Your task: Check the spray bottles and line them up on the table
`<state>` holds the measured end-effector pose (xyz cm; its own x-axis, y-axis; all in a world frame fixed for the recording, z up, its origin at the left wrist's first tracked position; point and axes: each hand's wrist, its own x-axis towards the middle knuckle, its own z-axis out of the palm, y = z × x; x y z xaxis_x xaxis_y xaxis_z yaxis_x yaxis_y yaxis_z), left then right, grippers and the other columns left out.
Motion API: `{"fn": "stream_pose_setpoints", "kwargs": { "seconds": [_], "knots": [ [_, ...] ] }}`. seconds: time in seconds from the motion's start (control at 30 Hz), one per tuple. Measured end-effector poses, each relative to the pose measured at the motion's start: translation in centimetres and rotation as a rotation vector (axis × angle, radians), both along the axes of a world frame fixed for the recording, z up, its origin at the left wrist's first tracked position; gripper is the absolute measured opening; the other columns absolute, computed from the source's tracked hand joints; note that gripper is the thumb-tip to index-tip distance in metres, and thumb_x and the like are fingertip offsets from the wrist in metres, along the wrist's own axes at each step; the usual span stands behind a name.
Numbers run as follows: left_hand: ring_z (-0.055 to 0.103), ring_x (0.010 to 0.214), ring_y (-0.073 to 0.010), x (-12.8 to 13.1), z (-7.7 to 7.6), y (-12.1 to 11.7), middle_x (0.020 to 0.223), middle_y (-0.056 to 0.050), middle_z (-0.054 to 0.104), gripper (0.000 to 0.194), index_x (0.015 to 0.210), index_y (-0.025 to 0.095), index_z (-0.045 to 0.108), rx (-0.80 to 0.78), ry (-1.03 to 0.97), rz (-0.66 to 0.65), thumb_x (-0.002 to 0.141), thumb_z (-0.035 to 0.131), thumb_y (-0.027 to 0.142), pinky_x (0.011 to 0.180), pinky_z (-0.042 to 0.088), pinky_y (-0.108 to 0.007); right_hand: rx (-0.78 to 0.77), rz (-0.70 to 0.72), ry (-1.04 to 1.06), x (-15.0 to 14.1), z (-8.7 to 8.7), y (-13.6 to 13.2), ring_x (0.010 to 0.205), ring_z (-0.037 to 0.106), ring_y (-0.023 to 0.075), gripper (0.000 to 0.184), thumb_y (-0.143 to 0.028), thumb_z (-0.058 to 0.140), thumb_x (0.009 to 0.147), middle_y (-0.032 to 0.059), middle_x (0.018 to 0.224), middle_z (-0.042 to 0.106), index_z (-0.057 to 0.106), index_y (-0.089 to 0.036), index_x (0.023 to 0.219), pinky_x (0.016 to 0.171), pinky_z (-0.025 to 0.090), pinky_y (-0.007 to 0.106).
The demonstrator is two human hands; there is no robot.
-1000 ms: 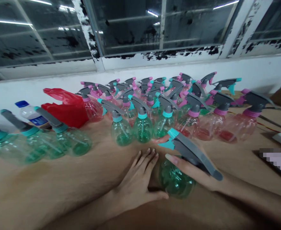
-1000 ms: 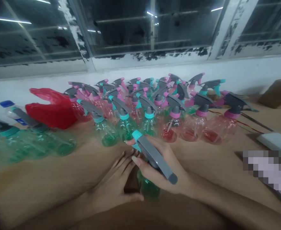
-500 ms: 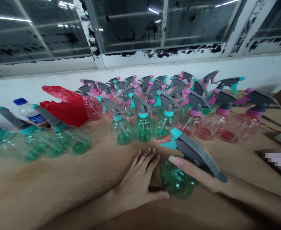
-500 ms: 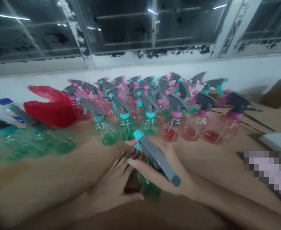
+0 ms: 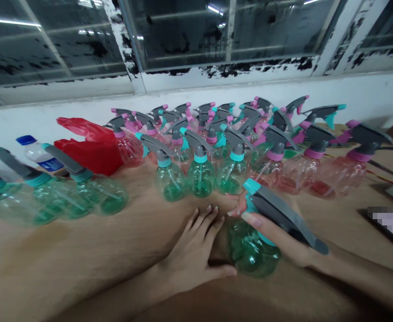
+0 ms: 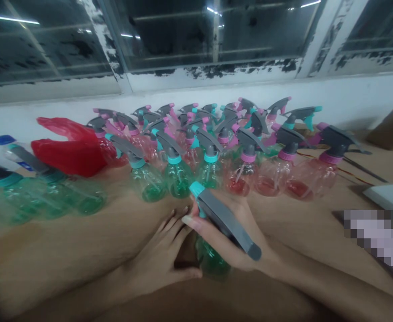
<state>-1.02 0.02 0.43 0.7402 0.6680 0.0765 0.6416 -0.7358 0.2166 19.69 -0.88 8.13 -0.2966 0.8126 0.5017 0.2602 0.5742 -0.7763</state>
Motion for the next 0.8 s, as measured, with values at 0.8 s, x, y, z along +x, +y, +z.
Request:
{"fn": "stream_pose_setpoints", "kwargs": {
  "seconds": [0.8],
  "knots": [
    [0.023, 0.138, -0.0354, 0.0, 0.0, 0.1, 0.148, -0.018, 0.032, 0.092, 0.14, 0.009, 0.037, -0.019, 0.016, -0.005, 0.079, 0.048, 0.076, 0.112, 0.015, -0.054, -0.149, -0.039, 0.091, -0.3, -1.5, -0.2, 0.086, 0.068, 0.0156, 0.029, -0.034, 0.06, 0.086, 0.0012, 0.11, 0.067, 0.06, -0.027, 0.113, 0.082, 0.054, 0.03]
  ]
}}
